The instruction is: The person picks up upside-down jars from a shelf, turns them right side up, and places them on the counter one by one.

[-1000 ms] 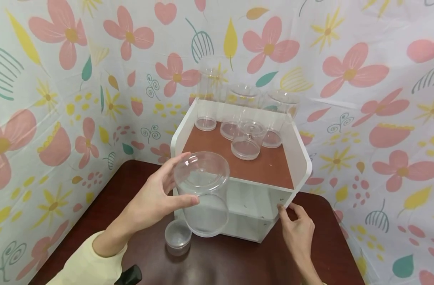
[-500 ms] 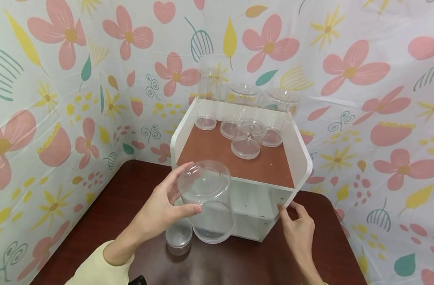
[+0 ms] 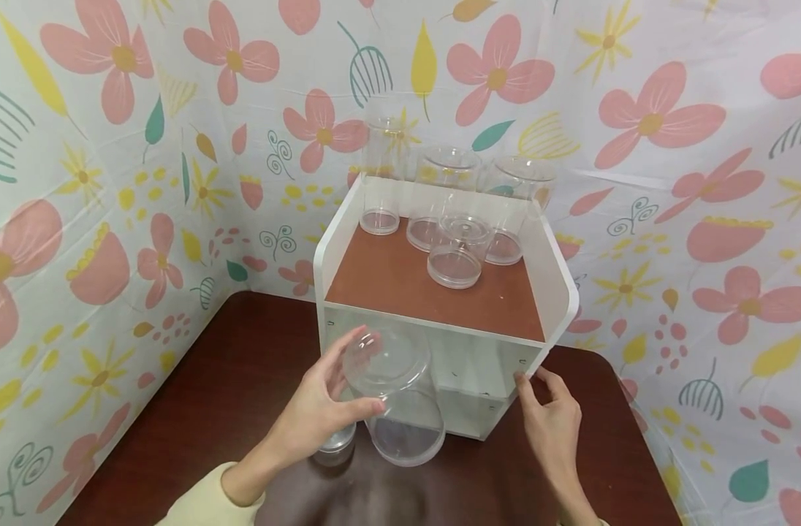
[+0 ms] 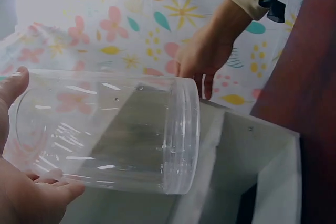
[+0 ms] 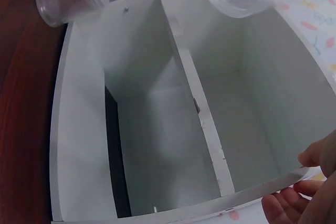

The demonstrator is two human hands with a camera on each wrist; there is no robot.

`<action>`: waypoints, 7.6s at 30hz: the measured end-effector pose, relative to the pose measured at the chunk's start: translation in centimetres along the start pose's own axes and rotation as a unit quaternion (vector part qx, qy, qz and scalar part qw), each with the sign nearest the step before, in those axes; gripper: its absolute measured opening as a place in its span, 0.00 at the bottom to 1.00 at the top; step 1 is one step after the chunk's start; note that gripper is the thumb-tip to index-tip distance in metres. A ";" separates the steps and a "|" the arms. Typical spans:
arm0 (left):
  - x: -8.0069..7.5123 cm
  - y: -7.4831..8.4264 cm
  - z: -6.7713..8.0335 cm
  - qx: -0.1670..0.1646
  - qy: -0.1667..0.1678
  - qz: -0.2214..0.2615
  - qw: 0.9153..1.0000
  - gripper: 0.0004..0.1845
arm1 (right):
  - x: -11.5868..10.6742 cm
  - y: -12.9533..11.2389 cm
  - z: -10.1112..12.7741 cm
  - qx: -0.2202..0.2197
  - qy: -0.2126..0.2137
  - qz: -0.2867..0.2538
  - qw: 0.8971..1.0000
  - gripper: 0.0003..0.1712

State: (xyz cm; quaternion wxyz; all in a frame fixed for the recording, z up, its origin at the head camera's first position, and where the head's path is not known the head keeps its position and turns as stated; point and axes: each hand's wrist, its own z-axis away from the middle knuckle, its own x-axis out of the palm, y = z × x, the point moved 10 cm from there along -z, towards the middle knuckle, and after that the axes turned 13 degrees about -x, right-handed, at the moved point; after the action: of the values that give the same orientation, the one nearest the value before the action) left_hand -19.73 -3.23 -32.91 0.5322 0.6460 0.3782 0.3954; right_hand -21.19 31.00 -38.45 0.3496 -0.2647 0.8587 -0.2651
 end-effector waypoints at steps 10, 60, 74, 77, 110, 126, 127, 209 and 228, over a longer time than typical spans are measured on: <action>-0.5 -2.5 0.0 0.041 0.013 0.050 0.998 0.49 | 0.5 0.4 1.3 0.023 -0.031 -0.063 0.997 0.17; 1.2 -8.9 -0.1 -0.035 0.018 0.200 0.979 0.45 | 7.4 -4.2 11.5 -0.058 -0.235 -0.216 0.946 0.57; 1.1 -9.8 -0.5 -0.076 0.019 0.170 0.982 0.44 | 7.9 -3.8 11.7 -0.012 -0.207 -0.303 0.930 0.55; 0.9 -10.1 -0.6 -0.091 0.025 0.153 0.984 0.44 | 7.9 -3.7 11.8 -0.007 -0.202 -0.321 0.925 0.54; -4.3 -8.5 -0.2 -0.087 0.123 -0.039 0.988 0.34 | 5.9 -2.5 10.2 0.034 -0.149 -0.371 0.916 0.49; -9.0 -5.3 0.8 -0.028 0.255 -0.133 0.957 0.23 | 3.6 -2.1 9.2 0.041 -0.186 -0.355 0.915 0.54; -9.2 -5.2 0.8 -0.024 0.261 -0.135 0.955 0.23 | 3.4 -2.1 9.1 0.040 -0.188 -0.353 0.916 0.55; -11.5 -5.2 -4.7 -0.045 0.307 -0.300 0.902 0.15 | -5.7 1.1 3.0 -0.169 -0.258 0.064 0.949 0.69; -11.7 -5.4 -4.7 -0.043 0.308 -0.294 0.904 0.17 | -6.4 4.9 1.9 -0.107 -0.275 0.087 0.951 0.65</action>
State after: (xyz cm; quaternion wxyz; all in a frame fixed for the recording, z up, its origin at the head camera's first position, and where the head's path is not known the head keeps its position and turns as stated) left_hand -29.15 -11.28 -38.92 0.5088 0.3281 0.6788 0.4156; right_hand -17.20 38.12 -39.84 0.5638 -0.2872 0.7723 -0.0565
